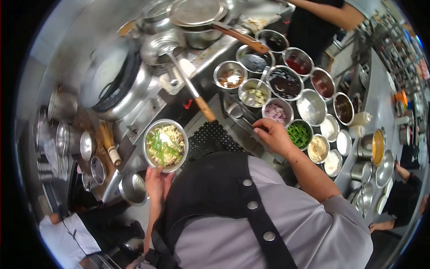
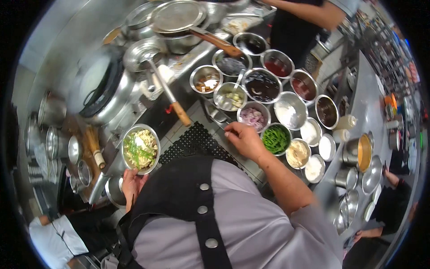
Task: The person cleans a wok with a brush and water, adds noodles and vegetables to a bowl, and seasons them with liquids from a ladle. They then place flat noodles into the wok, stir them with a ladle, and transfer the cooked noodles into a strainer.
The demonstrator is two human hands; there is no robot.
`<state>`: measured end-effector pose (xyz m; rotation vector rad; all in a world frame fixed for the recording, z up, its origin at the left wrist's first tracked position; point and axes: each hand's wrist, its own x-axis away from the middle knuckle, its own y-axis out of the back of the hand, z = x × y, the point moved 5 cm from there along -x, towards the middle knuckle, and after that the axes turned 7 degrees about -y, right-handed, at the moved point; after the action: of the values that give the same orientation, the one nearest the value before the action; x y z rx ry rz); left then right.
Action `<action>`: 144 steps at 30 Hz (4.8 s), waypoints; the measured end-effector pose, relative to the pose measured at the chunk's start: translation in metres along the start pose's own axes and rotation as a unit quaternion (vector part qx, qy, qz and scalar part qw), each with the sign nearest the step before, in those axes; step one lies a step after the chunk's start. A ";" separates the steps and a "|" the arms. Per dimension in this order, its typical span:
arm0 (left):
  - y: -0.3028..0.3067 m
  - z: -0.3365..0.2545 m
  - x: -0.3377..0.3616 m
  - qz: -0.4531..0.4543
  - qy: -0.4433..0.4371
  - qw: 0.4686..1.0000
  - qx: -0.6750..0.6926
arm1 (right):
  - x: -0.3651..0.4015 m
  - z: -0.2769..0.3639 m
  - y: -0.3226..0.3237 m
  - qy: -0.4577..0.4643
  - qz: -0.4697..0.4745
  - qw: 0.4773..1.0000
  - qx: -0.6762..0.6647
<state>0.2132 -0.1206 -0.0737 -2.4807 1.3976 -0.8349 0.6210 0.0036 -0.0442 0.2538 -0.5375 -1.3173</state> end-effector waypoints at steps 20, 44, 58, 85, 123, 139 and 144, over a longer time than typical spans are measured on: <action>0.232 -0.086 -0.030 -0.120 -0.113 0.967 0.192 | -0.105 0.216 -0.331 0.124 0.222 0.967 -0.024; 0.348 -0.079 -0.004 -0.238 -0.235 0.924 0.185 | -0.158 0.246 -0.405 0.278 0.114 0.861 0.411; 0.015 -0.112 -0.157 0.120 0.058 0.991 -0.021 | 0.070 0.098 -0.034 -0.105 -0.219 0.964 0.111; -0.143 -0.026 -0.097 0.083 0.076 0.987 -0.118 | 0.010 0.018 0.167 -0.018 -0.202 0.868 0.453; 0.267 -0.117 -0.028 -0.140 -0.142 0.966 0.165 | -0.175 0.195 -0.339 0.244 -0.028 0.888 0.389; 0.378 -0.076 0.018 -0.234 -0.213 0.913 0.257 | -0.218 0.309 -0.480 0.311 0.072 0.769 0.554; 0.400 -0.069 0.038 -0.295 -0.229 0.884 0.280 | -0.153 0.390 -0.477 0.356 0.047 0.831 0.425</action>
<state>-0.1019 -0.3620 -0.1653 -2.3870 0.1860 -0.5576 -0.0053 0.0813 0.0286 1.3842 -0.4450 -0.7146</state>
